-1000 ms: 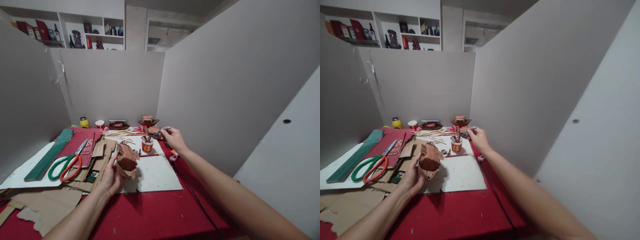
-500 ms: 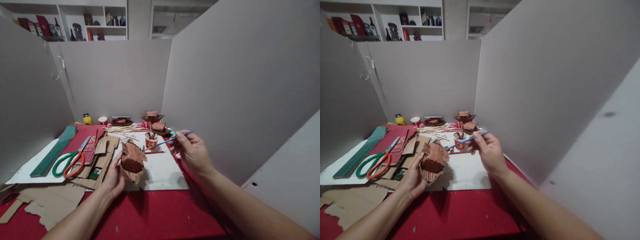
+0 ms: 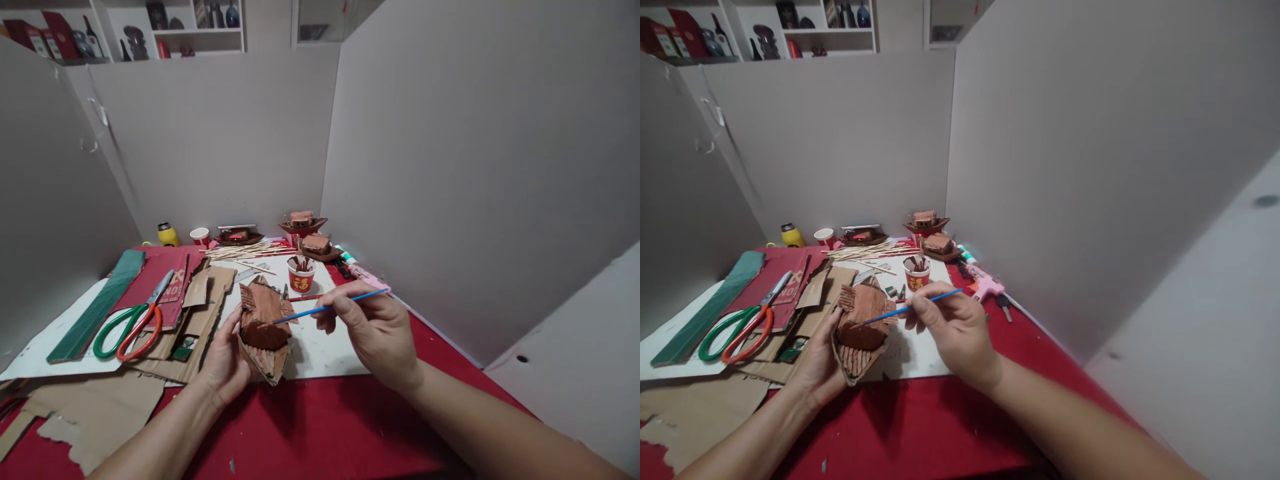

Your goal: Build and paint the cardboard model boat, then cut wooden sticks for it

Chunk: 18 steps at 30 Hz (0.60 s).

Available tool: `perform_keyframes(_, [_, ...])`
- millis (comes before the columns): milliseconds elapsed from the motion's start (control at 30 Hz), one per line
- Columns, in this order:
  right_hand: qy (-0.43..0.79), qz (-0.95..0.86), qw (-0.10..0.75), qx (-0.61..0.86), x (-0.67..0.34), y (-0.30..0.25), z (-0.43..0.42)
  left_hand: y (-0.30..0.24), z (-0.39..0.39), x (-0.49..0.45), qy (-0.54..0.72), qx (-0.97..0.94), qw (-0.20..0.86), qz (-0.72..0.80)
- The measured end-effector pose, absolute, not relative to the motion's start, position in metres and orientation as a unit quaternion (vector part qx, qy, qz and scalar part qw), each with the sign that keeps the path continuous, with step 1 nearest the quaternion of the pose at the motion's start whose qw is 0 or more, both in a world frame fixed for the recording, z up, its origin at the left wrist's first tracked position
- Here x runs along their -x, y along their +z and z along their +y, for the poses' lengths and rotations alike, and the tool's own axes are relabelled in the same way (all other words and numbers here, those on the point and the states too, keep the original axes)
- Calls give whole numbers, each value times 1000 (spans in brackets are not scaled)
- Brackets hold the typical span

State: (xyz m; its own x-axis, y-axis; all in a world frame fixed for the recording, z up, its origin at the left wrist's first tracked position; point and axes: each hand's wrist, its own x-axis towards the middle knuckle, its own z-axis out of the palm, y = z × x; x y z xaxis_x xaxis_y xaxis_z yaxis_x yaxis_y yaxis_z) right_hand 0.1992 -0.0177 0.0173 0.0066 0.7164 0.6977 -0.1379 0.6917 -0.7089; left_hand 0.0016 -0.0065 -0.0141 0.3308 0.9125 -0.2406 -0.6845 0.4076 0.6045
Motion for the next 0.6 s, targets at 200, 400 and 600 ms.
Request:
perform_keyframes(200, [239,-687,654,207,-196,10,-26,-17,-7,-3,501,-216,797,257])
perform_keyframes(400, [187,-742,628,143,-199,10,-28,-15,-8,-3,501,-213,795,267])
perform_keyframes(600, [162,-755,620,137,-201,11,-29,-14,-8,-2,502,-217,793,268])
